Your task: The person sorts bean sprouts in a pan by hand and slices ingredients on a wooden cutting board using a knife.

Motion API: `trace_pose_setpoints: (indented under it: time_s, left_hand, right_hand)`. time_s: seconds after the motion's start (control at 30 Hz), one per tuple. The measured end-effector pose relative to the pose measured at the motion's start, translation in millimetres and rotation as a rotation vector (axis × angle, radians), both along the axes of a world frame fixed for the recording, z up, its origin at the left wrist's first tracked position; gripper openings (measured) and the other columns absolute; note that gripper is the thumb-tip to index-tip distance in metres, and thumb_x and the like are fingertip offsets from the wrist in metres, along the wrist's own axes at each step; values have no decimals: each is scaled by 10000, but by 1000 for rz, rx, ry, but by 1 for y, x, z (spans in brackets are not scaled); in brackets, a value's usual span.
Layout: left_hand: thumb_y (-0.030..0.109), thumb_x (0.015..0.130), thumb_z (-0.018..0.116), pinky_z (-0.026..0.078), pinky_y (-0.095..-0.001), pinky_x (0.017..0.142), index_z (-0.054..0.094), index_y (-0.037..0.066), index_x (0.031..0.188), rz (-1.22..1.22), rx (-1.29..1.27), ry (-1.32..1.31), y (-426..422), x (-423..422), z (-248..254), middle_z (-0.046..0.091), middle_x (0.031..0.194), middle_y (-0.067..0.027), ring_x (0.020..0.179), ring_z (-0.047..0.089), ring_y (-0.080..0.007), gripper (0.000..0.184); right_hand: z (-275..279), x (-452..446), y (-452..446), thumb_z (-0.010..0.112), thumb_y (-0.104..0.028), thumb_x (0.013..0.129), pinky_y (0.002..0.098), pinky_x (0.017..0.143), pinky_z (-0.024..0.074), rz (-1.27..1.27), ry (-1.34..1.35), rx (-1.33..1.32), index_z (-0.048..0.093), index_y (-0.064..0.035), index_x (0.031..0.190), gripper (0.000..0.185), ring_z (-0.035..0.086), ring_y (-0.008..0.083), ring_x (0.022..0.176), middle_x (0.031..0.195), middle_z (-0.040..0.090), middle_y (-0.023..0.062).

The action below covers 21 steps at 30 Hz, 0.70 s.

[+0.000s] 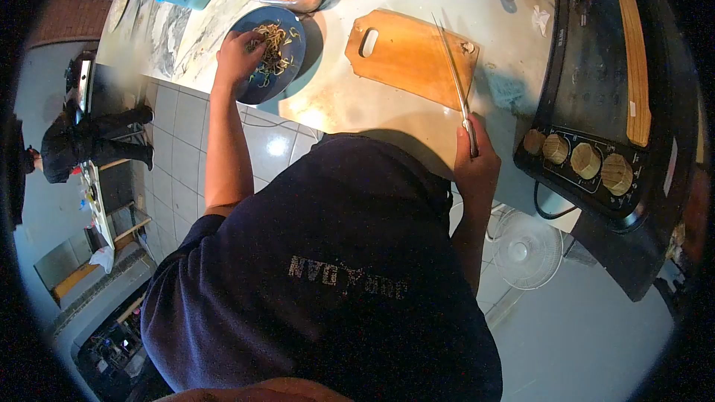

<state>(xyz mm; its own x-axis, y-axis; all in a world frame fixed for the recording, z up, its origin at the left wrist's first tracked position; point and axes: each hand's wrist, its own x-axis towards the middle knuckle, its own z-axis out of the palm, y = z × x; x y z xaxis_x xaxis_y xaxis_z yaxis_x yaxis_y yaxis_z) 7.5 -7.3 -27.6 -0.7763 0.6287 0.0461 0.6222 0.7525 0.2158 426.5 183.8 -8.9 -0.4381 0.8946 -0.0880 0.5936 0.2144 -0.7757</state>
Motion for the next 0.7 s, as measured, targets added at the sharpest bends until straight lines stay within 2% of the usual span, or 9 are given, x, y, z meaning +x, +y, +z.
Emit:
trace_pose_setpoints:
  time_s: [0.2, 0.3, 0.5, 0.57, 0.7]
  left_hand:
    - [341, 811, 686, 485, -448, 792, 728, 181, 1021, -55, 84, 25, 2, 3, -2, 647, 980, -130, 962, 615, -326, 268]
    - [294, 803, 695, 441, -468, 783, 740, 217, 969, -22, 104, -17, 2, 3, -4, 643, 982, -102, 986, 605, -314, 188]
    - [298, 827, 688, 451, -456, 776, 729, 122, 950, 13, 200, -49, -6, -10, -21, 648, 990, -115, 949, 619, -311, 218]
    - [306, 860, 666, 476, -419, 792, 716, 83, 955, 35, 279, -125, -11, -17, -26, 645, 985, -138, 925, 631, -317, 248]
    - [302, 879, 651, 492, -383, 805, 708, 69, 964, 78, 302, -157, -14, -18, -21, 641, 992, -154, 922, 638, -320, 255]
  right_hand:
    - [2, 1, 1, 599, -203, 929, 353, 852, 521, 1, -11, -6, 630, -36, 1208, 326, 685, 277, 1000, 1070, 682, 229]
    - [2, 1, 2, 596, -203, 929, 353, 854, 521, 14, -24, 17, 628, -38, 1213, 329, 684, 278, 1003, 1076, 682, 225]
    - [0, 1, 2, 599, -207, 929, 357, 857, 520, 7, -24, 16, 629, -40, 1213, 331, 685, 277, 1003, 1078, 683, 219]
    - [-1, 0, 2, 600, -208, 929, 358, 856, 521, 11, -13, 23, 631, -39, 1210, 330, 685, 276, 1000, 1077, 684, 219]
    - [-2, 0, 1, 602, -205, 927, 353, 838, 523, 9, 9, 6, 634, -37, 1204, 325, 692, 264, 970, 1058, 691, 211]
